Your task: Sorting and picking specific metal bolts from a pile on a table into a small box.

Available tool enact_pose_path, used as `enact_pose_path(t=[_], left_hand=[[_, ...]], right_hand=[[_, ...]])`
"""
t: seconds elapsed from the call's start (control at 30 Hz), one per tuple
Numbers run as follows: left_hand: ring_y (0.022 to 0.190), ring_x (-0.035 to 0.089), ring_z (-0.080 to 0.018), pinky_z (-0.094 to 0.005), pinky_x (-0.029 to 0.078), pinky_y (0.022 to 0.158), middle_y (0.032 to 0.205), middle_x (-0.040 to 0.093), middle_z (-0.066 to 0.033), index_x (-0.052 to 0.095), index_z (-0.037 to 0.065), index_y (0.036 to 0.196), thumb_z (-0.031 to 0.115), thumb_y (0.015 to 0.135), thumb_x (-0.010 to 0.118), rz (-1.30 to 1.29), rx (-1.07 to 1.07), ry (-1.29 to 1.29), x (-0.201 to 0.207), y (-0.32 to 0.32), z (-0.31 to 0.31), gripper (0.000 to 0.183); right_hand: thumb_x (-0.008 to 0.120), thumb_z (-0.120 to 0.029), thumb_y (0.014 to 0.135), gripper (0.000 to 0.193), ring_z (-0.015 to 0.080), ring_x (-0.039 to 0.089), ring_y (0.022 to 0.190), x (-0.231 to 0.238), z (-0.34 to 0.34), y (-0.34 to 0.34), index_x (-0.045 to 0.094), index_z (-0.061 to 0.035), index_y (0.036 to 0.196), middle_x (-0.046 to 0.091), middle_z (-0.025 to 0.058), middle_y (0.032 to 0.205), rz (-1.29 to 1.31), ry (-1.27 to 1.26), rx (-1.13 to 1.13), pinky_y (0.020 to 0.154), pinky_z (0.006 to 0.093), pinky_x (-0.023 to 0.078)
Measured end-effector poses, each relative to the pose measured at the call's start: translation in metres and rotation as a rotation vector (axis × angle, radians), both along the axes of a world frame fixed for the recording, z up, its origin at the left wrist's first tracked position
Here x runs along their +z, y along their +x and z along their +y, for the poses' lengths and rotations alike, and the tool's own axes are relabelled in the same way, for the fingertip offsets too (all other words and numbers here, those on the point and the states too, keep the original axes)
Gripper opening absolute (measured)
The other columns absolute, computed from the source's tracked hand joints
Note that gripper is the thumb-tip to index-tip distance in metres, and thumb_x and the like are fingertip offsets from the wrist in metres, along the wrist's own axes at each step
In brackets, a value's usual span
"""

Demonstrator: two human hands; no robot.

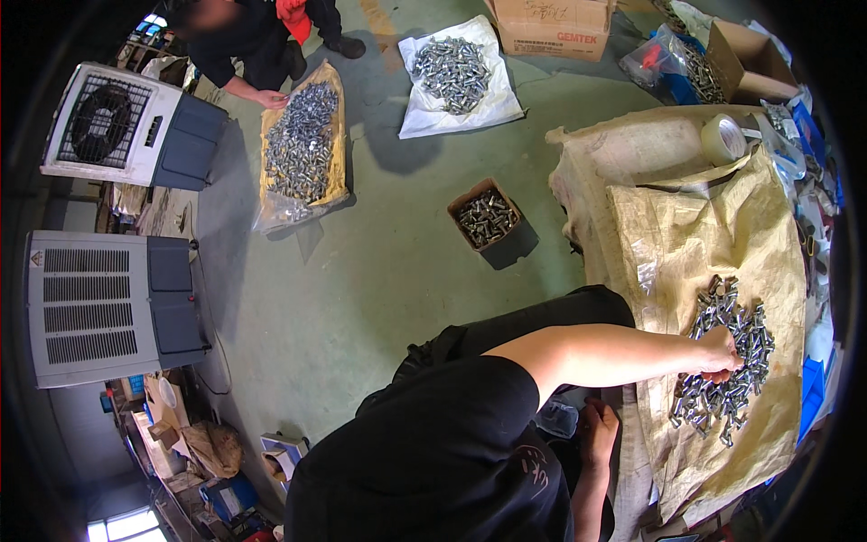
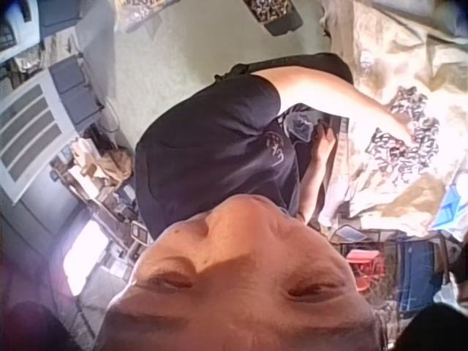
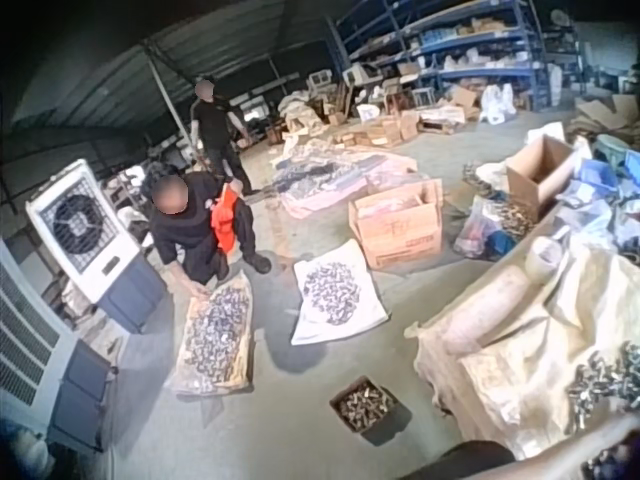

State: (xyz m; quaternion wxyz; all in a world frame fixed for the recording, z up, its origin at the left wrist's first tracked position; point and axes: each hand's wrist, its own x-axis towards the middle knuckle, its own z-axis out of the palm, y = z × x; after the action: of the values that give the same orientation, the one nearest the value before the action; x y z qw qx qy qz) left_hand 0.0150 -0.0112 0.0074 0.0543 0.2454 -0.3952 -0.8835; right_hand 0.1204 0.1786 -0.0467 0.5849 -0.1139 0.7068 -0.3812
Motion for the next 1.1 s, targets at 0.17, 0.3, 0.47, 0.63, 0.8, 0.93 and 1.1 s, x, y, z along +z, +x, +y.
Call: enact_pose_path(t=[0.17,0.3,0.47,0.63,0.8,0.93,1.1], left_hand=[[0.041,0.053,-0.0127,-0.0256,0.037,0.031,0.055,0.058,-0.0086,0.056,0.0,0.065,0.013,0.084,0.06,-0.003,0.005,-0.007,-0.0006,-0.0013,0.0009,0.023],[0.04,0.053,-0.0123,-0.025,0.038,0.031,0.056,0.058,-0.0085,0.056,0.0,0.065,0.015,0.085,0.06,-0.005,0.002,-0.022,0.001,-0.0003,0.0008,0.025],[0.04,0.053,-0.0117,-0.0244,0.038,0.032,0.055,0.058,-0.0084,0.057,0.0,0.065,0.016,0.085,0.061,-0.014,0.008,-0.011,0.001,-0.0004,0.0011,0.026],[0.04,0.053,-0.0116,-0.0242,0.038,0.032,0.055,0.058,-0.0079,0.057,0.001,0.065,0.017,0.084,0.062,-0.003,0.013,-0.035,-0.0031,-0.0026,0.0026,0.026],[0.04,0.053,-0.0115,-0.0241,0.038,0.032,0.055,0.058,-0.0077,0.057,0.001,0.065,0.017,0.084,0.061,-0.022,0.001,-0.03,0.0006,-0.0006,0.0015,0.026],[0.04,0.053,-0.0114,-0.0242,0.038,0.032,0.055,0.058,-0.0078,0.057,0.001,0.065,0.017,0.085,0.06,0.001,0.003,-0.035,-0.0035,-0.0019,0.0021,0.025],[0.04,0.053,-0.0115,-0.0245,0.038,0.032,0.054,0.058,-0.0079,0.057,0.001,0.065,0.017,0.085,0.061,-0.015,0.004,-0.048,0.0015,0.0009,0.0011,0.026]], right_hand=[[0.055,-0.012,0.082,0.025,0.0068,0.044,0.049,-0.0006,0.0002,-0.0003,0.056,0.0058,0.1,0.051,0.0006,0.064,-0.012,-0.008,-0.01,0.042,0.0203,0.033],[0.055,-0.012,0.082,0.025,0.0068,0.044,0.049,-0.0039,0.0022,-0.0005,0.056,0.0057,0.1,0.051,0.0005,0.063,-0.016,-0.013,-0.022,0.042,0.0201,0.033],[0.055,-0.011,0.082,0.024,0.0068,0.043,0.048,0.0004,-0.0004,0.0008,0.056,0.0056,0.099,0.05,0.0003,0.063,-0.012,-0.007,-0.026,0.042,0.0201,0.032],[0.055,-0.011,0.082,0.024,0.007,0.043,0.049,-0.0017,0.0008,0.001,0.056,0.0057,0.099,0.05,0.0006,0.063,-0.008,-0.006,-0.028,0.043,0.0204,0.032],[0.055,-0.011,0.082,0.024,0.007,0.043,0.049,-0.0016,0.0009,0.0005,0.056,0.0058,0.098,0.051,0.0009,0.064,-0.005,-0.01,-0.021,0.043,0.0205,0.032],[0.055,-0.011,0.082,0.023,0.0071,0.043,0.049,-0.0008,0.0003,0.0011,0.056,0.0059,0.098,0.05,0.0008,0.064,-0.025,-0.015,-0.037,0.043,0.0204,0.032],[0.053,-0.013,0.085,0.027,0.0072,0.043,0.049,-0.0031,0.002,-0.0012,0.054,0.007,0.103,0.05,0.0014,0.063,-0.025,-0.022,-0.003,0.042,0.0197,0.034]])
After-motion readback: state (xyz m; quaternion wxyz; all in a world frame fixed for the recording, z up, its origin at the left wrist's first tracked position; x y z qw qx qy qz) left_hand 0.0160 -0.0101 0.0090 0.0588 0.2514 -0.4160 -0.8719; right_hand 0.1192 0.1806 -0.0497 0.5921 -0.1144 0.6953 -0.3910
